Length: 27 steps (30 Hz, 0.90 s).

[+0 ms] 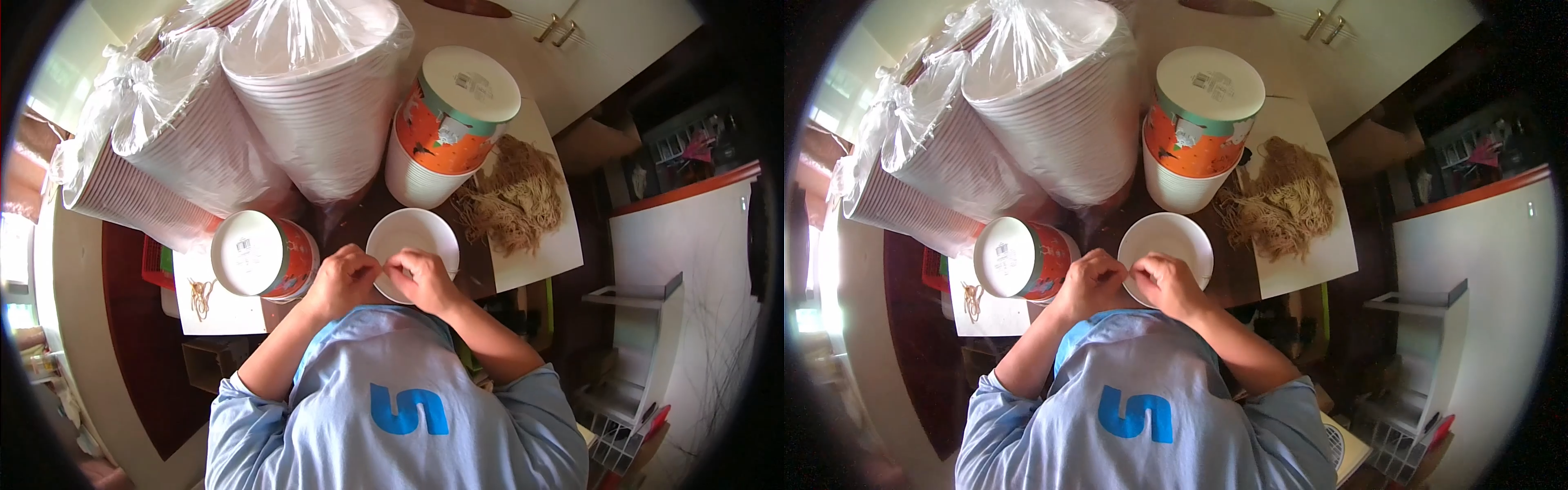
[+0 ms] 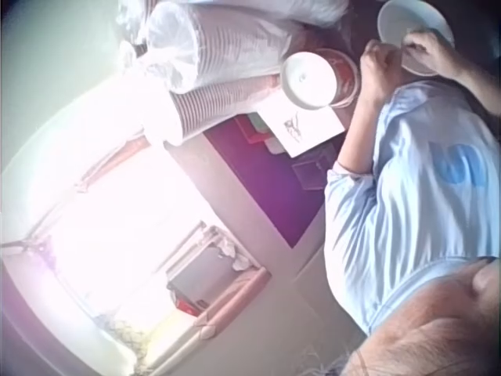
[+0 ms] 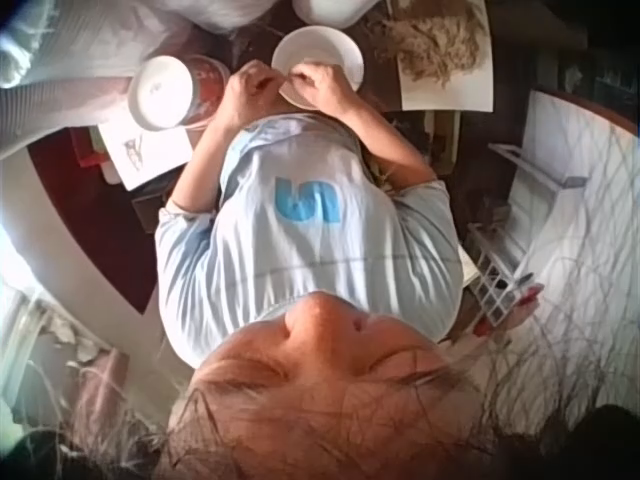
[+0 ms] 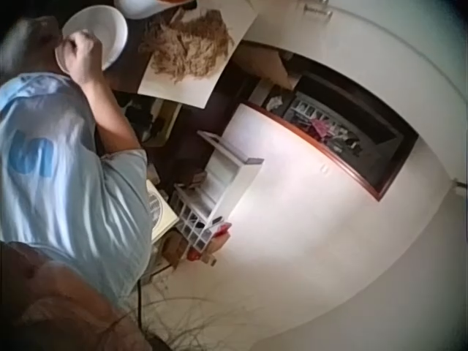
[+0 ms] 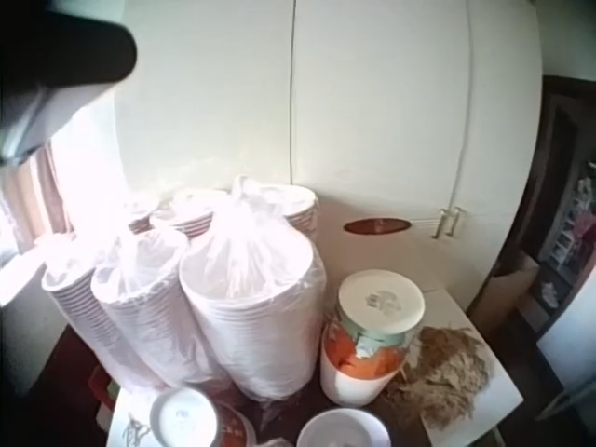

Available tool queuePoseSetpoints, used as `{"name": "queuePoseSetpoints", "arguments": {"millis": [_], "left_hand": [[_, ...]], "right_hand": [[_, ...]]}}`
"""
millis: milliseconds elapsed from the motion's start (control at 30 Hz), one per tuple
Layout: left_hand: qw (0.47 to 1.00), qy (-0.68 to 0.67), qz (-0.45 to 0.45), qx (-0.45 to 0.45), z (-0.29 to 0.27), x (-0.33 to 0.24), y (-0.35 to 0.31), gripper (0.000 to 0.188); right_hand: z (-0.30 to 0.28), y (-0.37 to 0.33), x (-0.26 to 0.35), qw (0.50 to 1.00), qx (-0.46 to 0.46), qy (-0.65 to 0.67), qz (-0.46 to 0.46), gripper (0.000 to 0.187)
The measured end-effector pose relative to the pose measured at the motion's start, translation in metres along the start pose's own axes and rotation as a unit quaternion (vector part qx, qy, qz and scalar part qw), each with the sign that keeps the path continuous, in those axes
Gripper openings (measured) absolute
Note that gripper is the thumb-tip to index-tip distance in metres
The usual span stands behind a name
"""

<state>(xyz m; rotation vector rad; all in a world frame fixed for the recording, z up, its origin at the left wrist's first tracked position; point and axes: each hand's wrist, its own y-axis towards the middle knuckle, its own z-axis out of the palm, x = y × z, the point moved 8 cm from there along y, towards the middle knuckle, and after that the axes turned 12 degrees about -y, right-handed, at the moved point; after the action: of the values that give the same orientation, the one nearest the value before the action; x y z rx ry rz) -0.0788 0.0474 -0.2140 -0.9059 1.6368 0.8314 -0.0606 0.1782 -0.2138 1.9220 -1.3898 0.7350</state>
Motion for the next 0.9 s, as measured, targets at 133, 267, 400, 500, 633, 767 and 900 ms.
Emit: {"name": "queuePoseSetpoints", "arguments": {"millis": [133, 267, 400, 500, 633, 767, 900], "left_hand": [[0.992, 0.033, -0.049, -0.11, -0.018, 0.032, 0.013, 0.017], [0.99, 0.086, -0.032, -0.109, -0.019, 0.059, 0.02, 0.017], [0.99, 0.089, -0.025, -0.106, -0.017, 0.071, 0.026, 0.016], [0.99, 0.09, -0.028, -0.1, -0.016, 0.073, 0.029, 0.016], [0.991, 0.089, -0.02, -0.098, -0.016, 0.074, 0.03, 0.016], [0.991, 0.083, -0.014, -0.102, -0.017, 0.075, 0.031, 0.015], [0.992, 0.087, -0.007, -0.091, -0.016, 0.07, 0.033, 0.016]], "right_hand": [[0.013, 0.02, -0.046, 0.997, -0.012, 0.012, 0.079, 0.005], [0.025, 0.03, -0.06, 0.993, -0.003, -0.087, 0.076, 0.009], [0.03, 0.031, -0.067, 0.991, -0.004, -0.107, 0.086, 0.009], [0.031, 0.031, -0.067, 0.991, -0.01, -0.108, 0.081, 0.008], [0.029, 0.033, -0.062, 0.991, -0.023, -0.115, 0.068, 0.007], [0.03, 0.033, -0.062, 0.99, -0.029, -0.123, 0.064, 0.007], [0.031, 0.035, -0.061, 0.99, -0.026, -0.123, 0.065, 0.006]]}}
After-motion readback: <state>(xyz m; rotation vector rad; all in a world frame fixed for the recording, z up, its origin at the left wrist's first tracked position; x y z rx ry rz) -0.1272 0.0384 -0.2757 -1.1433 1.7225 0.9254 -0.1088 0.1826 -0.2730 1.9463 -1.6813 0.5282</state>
